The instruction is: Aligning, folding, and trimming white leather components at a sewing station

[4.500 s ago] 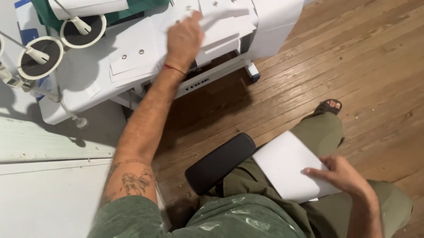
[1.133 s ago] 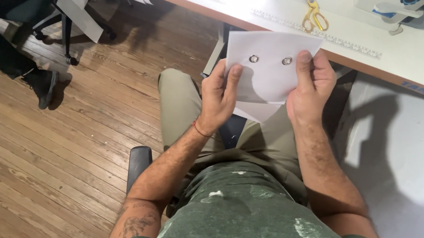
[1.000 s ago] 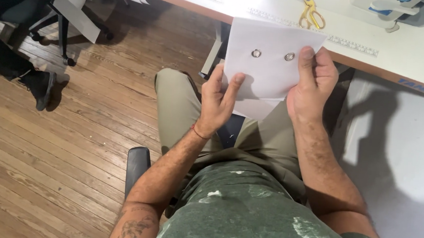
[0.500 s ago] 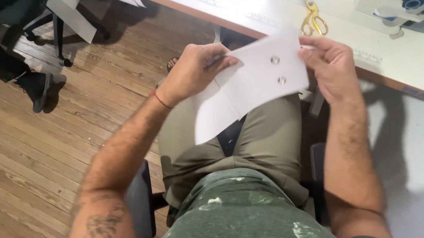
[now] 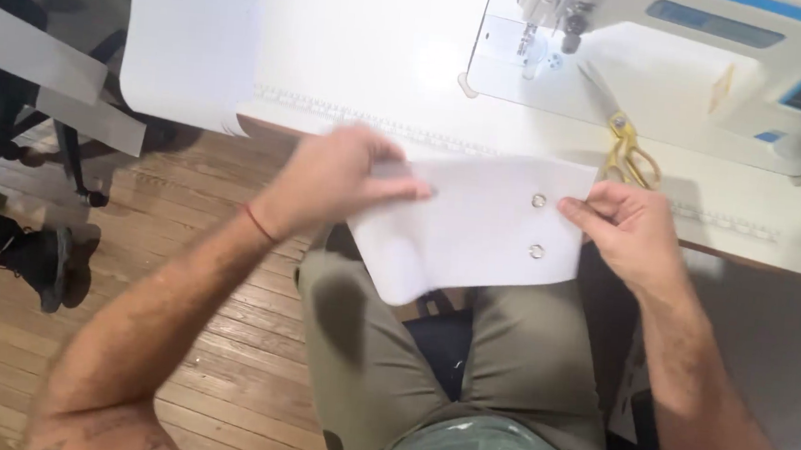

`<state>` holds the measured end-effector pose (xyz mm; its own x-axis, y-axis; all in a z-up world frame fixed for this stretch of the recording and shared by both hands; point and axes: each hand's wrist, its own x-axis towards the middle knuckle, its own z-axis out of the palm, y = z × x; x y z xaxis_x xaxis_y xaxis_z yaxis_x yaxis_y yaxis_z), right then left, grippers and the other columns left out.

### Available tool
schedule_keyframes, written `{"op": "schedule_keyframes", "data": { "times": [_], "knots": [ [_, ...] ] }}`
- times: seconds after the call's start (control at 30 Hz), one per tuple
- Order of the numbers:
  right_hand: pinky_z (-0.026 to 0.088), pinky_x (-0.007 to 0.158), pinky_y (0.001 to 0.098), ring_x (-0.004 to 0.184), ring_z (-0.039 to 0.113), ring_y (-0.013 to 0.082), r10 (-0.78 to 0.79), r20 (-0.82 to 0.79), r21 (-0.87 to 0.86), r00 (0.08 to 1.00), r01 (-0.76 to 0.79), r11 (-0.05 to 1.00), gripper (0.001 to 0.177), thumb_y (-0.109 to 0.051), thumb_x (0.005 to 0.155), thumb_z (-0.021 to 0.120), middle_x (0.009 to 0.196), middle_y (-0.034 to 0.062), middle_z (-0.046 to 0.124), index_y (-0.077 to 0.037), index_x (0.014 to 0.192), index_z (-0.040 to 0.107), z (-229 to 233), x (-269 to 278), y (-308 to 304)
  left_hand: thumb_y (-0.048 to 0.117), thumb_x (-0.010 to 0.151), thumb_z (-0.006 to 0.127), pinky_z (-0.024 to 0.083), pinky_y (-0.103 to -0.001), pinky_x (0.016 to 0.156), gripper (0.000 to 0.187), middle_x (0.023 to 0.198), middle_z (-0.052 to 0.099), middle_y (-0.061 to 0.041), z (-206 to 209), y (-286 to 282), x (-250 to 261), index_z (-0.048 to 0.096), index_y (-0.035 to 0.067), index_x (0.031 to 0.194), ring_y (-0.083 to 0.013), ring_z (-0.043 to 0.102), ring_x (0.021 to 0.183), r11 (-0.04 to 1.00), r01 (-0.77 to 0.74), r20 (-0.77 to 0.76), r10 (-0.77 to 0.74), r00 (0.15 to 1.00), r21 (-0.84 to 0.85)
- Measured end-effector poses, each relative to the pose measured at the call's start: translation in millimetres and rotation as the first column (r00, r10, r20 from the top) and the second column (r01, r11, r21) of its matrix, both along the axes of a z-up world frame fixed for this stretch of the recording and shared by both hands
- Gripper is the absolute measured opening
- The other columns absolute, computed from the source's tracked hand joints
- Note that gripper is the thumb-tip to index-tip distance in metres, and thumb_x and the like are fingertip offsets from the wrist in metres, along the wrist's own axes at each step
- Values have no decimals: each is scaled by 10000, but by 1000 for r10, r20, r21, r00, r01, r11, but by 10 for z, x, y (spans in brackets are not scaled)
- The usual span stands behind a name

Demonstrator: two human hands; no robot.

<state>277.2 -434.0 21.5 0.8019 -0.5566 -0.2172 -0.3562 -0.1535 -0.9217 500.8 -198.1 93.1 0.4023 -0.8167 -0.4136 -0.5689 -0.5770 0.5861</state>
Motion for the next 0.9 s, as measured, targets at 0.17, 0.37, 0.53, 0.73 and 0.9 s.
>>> {"op": "schedule_keyframes", "data": {
  "times": [0.17, 0.37, 0.53, 0.73, 0.9],
  "knots": [
    [612, 691, 206, 783, 728, 110, -58, 276, 24, 959, 53, 998, 91, -53, 977, 740, 983, 83, 778, -42, 1066, 728, -300, 448, 155, 309, 1007, 756, 467, -224, 449, 302, 505, 591, 100, 394, -567, 608, 771, 259, 710, -48, 560, 472, 983, 152, 510, -81, 857, -99],
    [506, 377, 211, 438, 639, 125, -158, 0, -43, 987, 158, 987, 158, -160, 1009, 705, 726, 67, 744, -52, 901, 665, -177, 645, 421, 119, 855, 707, 490, -355, 574, 160, 707, 731, 30, -359, -1606, 1070, 734, 242, 755, -216, 705, 651, 910, 320, 797, -393, 458, 265],
    [678, 493, 367, 572, 710, 215, -410, -12, 402, 912, 380, 833, 244, -152, 967, 705, 628, 169, 674, 27, 846, 591, -542, 489, 733, 797, 581, 891, 518, -397, 685, 683, 720, 757, -25, -921, -1841, 1267, 714, 154, 731, -232, 724, 637, 781, 533, 737, -562, 376, 324],
    [647, 477, 392, 585, 724, 264, -607, 30, 589, 794, 476, 652, 226, -112, 940, 706, 804, 222, 758, 78, 1055, 668, -735, 476, 1045, 620, 537, 1003, 280, -453, 1206, 1091, 1502, 571, -153, -768, -1244, 867, 597, 95, 1403, -328, 469, 1429, 846, 519, 975, 2, 221, -120],
    [658, 537, 468, 701, 761, 343, -643, 21, 600, 765, 505, 621, 287, -101, 960, 690, 913, 278, 753, 113, 1132, 607, -881, 431, 1004, 488, 968, 783, 318, -571, 1203, 664, 1450, 575, -237, -1012, -718, 889, 578, 51, 1424, -408, 498, 1399, 896, 237, 646, 69, 760, -375]
  ]
}}
